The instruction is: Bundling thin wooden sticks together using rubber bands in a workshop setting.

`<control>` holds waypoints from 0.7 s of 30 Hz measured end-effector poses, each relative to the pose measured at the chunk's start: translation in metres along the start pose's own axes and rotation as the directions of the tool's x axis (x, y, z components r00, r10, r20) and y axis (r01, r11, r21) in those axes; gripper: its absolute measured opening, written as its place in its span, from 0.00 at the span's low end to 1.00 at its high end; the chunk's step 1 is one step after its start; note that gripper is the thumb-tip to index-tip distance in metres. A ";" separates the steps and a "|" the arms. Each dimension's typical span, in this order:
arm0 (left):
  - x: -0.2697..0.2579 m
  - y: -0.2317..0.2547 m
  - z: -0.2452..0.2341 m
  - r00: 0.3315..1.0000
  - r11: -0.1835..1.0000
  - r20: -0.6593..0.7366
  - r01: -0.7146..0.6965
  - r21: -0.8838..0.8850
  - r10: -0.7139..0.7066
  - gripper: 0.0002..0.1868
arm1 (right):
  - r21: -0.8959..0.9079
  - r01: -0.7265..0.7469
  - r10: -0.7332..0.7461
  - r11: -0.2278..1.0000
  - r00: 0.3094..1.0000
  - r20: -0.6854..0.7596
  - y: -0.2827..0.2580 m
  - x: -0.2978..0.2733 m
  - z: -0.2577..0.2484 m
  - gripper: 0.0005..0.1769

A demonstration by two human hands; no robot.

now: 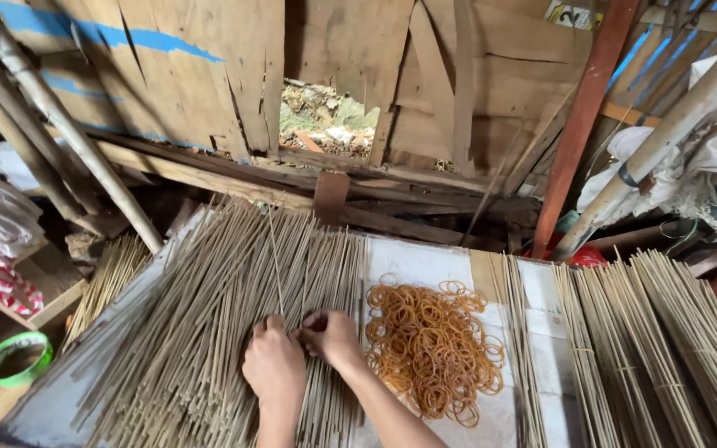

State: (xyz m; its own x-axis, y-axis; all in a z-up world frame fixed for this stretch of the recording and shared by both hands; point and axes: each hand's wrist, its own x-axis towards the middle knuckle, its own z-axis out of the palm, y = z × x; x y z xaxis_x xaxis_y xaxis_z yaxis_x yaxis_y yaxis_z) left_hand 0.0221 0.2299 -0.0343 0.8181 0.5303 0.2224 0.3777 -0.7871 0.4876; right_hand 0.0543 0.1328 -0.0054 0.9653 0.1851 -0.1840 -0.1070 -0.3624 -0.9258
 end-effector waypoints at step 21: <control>-0.041 0.067 0.053 0.832 0.575 0.331 0.018 -0.818 0.445 0.20 | 0.354 -0.133 0.214 0.926 0.956 -0.200 0.013 -0.057 -0.131 0.22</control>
State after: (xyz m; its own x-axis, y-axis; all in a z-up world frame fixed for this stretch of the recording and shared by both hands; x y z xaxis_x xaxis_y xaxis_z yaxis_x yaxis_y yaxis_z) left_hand 0.0367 0.1381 -0.0556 0.9924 -0.0139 0.1223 -0.1228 -0.1851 0.9750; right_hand 0.0287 -0.0024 0.0360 0.9478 -0.0828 -0.3081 -0.3118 -0.0373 -0.9494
